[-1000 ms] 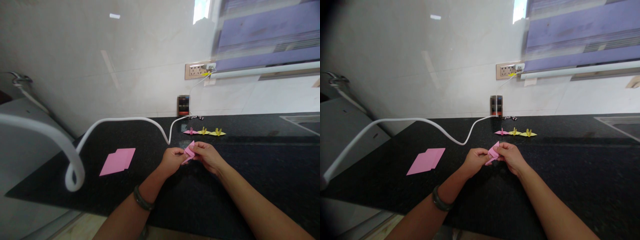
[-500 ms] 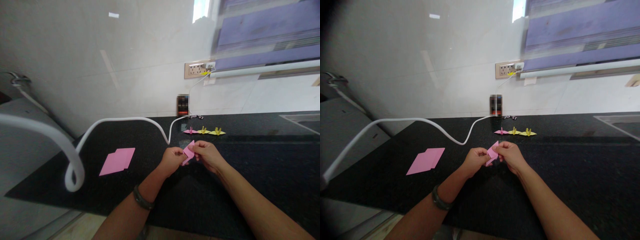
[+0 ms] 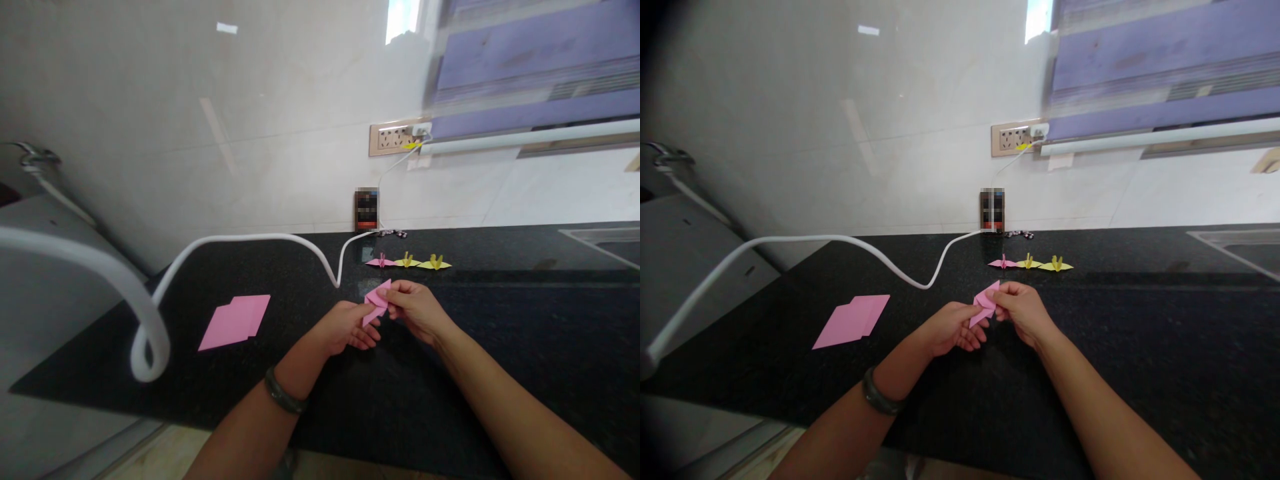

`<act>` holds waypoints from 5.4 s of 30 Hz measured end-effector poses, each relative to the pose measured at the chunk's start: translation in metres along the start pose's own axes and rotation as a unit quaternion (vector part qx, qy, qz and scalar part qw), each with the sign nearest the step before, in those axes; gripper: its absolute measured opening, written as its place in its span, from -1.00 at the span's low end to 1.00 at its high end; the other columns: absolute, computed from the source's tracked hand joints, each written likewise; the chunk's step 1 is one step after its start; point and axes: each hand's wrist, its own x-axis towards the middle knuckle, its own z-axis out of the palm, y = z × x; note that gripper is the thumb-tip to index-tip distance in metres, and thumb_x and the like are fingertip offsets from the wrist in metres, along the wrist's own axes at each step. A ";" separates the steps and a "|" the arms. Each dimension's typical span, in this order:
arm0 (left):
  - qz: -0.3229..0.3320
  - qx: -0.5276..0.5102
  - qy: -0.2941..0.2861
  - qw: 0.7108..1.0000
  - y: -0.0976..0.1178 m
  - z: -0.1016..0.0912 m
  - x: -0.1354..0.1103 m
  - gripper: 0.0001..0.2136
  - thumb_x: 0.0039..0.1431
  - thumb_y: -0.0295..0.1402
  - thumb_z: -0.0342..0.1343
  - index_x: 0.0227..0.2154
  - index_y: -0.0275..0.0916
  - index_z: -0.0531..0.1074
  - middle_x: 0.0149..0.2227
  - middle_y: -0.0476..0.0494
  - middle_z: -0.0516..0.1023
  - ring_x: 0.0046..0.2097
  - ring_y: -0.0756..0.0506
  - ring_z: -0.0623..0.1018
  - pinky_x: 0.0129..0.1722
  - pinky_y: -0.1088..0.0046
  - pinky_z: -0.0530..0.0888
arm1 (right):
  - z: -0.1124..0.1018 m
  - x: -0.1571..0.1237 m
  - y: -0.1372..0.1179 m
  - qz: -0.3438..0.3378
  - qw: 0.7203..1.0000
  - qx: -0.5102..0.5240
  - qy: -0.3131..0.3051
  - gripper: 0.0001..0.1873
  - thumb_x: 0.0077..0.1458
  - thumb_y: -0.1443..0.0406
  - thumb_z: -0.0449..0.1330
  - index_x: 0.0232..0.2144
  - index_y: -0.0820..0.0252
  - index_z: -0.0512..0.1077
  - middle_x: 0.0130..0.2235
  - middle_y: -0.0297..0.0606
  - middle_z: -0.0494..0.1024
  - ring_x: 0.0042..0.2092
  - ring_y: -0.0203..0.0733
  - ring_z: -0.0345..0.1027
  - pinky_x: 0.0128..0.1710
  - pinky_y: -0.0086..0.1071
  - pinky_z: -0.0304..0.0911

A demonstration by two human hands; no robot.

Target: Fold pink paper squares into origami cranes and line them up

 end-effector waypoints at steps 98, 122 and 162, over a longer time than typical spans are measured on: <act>0.270 -0.367 -0.037 0.890 0.003 0.007 0.004 -0.74 0.11 -0.33 -0.11 -0.16 -0.28 0.30 -0.08 -0.24 0.36 -0.09 -0.09 0.39 -0.10 0.32 0.30 | 0.018 -0.015 0.006 -0.423 0.803 -0.411 0.082 -0.83 -0.03 0.31 0.07 -0.36 0.17 0.42 -0.32 -0.21 0.44 -0.22 -0.17 0.27 -0.17 -0.22 0.15; 0.311 -0.099 0.147 0.934 -0.009 0.004 0.011 -0.75 -0.13 -0.23 0.13 -0.52 -0.39 0.44 -0.56 -0.08 0.42 -0.50 0.05 0.37 -0.43 0.49 0.31 | 0.016 -0.009 0.004 -0.185 0.967 -0.173 -0.009 -0.77 -0.07 0.17 0.11 -0.43 0.24 0.34 -0.55 -0.36 0.34 -0.58 -0.39 0.13 -0.61 -0.50 0.06; 0.246 0.139 0.096 0.955 0.005 -0.016 0.000 -0.74 -0.13 -0.19 0.10 -0.51 -0.34 0.38 -0.60 -0.11 0.45 -0.66 0.10 0.29 -0.68 0.62 0.19 | 0.011 -0.002 0.010 -0.112 0.990 -0.084 0.005 -0.40 -0.23 0.17 0.22 -0.08 0.16 0.19 -0.38 -0.29 0.39 -0.53 -0.35 0.24 -0.66 -0.50 0.15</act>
